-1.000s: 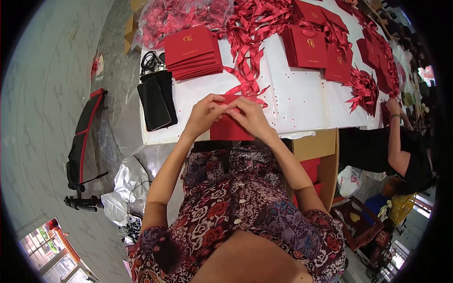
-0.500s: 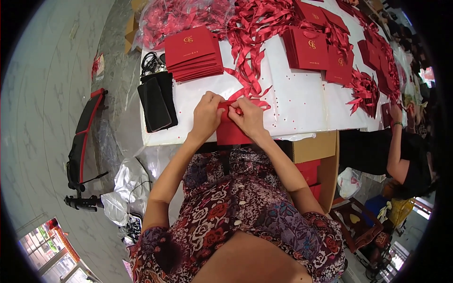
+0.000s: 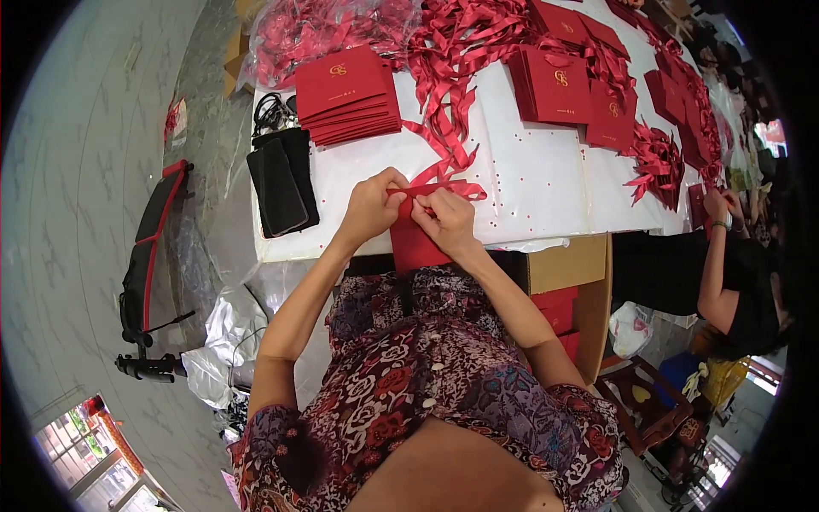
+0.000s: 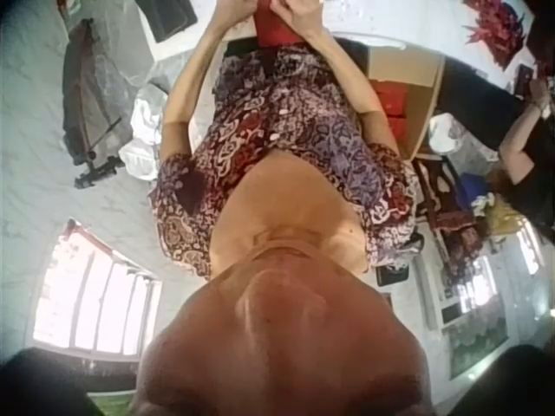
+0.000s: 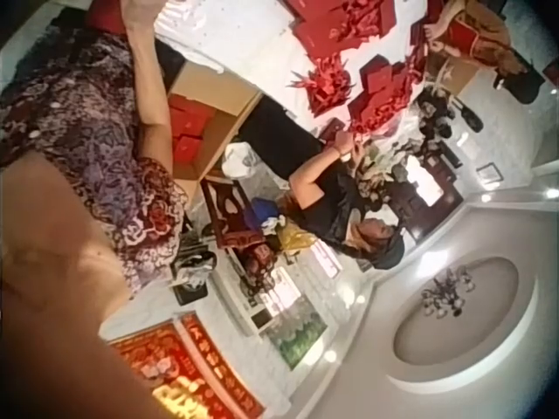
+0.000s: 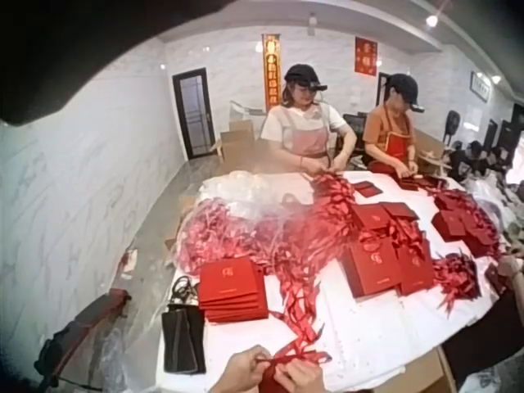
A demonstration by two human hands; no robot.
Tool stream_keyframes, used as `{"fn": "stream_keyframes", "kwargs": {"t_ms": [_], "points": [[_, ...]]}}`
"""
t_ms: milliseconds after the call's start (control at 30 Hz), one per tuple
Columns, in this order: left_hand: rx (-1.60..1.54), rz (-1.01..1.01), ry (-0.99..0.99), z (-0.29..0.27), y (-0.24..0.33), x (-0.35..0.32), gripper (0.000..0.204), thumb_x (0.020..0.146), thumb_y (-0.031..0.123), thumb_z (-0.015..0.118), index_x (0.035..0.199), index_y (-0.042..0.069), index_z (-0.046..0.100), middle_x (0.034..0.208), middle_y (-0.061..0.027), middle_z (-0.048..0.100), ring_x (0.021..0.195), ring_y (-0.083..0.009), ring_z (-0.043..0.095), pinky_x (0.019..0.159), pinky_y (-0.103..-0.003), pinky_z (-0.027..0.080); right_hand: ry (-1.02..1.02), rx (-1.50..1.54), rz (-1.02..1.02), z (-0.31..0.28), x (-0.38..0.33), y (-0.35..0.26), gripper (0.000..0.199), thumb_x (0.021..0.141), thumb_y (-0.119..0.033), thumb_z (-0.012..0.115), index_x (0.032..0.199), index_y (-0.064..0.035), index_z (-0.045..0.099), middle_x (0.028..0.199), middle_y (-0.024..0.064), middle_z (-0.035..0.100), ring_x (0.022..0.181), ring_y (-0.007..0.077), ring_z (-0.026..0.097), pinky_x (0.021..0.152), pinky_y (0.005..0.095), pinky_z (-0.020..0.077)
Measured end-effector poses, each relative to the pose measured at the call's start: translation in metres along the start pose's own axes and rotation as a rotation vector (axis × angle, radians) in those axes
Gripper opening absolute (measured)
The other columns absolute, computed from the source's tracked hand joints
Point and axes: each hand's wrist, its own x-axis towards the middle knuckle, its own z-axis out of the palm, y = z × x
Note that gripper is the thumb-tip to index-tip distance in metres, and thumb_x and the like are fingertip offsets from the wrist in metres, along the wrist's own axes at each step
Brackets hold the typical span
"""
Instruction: Assembling and packing small red gift bags into a cardboard box.
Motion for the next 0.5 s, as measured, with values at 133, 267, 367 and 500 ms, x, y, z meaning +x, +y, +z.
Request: {"fn": "stream_keyframes", "kwargs": {"t_ms": [133,267,367,500], "points": [[-0.045,0.047,0.057,0.008,0.003,-0.003,0.011,0.085,0.003,0.068,0.095,0.001,0.064,0.072,-0.0036,0.065,0.053,-0.005,0.048,0.05,-0.025,0.04,-0.014,0.054,0.091,0.0,-0.001,-0.006,0.014,0.077,-0.007,0.073,0.079,-0.0043,0.06,0.069,0.0082,0.056,0.058,0.0273,0.057,0.053,0.037,0.0445],[0.023,0.014,0.056,0.007,0.01,-0.004,0.014,0.083,0.008,0.072,0.094,0.003,0.065,0.07,-0.0015,0.064,0.051,-0.0043,0.042,0.048,-0.023,0.035,-0.131,0.067,0.184,-0.012,0.007,-0.009,0.011,0.081,-0.011,0.071,0.088,-0.0049,0.065,0.077,0.0094,0.06,0.07,0.0291,0.062,0.06,0.0376,0.0482],[-0.072,-0.042,0.055,0.006,0.004,-0.008,0.018,0.08,0.011,0.076,0.093,0.004,0.066,0.067,0.0001,0.062,0.052,-0.004,0.038,0.048,-0.022,0.033,-0.308,0.109,0.284,-0.034,0.02,-0.019,0.011,0.084,-0.014,0.068,0.091,-0.0058,0.067,0.081,0.0111,0.062,0.081,0.0307,0.062,0.068,0.0396,0.049],[0.01,0.049,0.119,0.011,0.009,-0.011,0.02,0.078,0.011,0.079,0.092,0.005,0.066,0.068,-0.0002,0.06,0.054,-0.0053,0.039,0.05,-0.023,0.035,-0.205,0.117,0.271,-0.045,0.042,-0.01,0.011,0.085,-0.015,0.066,0.088,-0.005,0.068,0.081,0.0127,0.062,0.086,0.0322,0.061,0.073,0.0421,0.0484]]}}
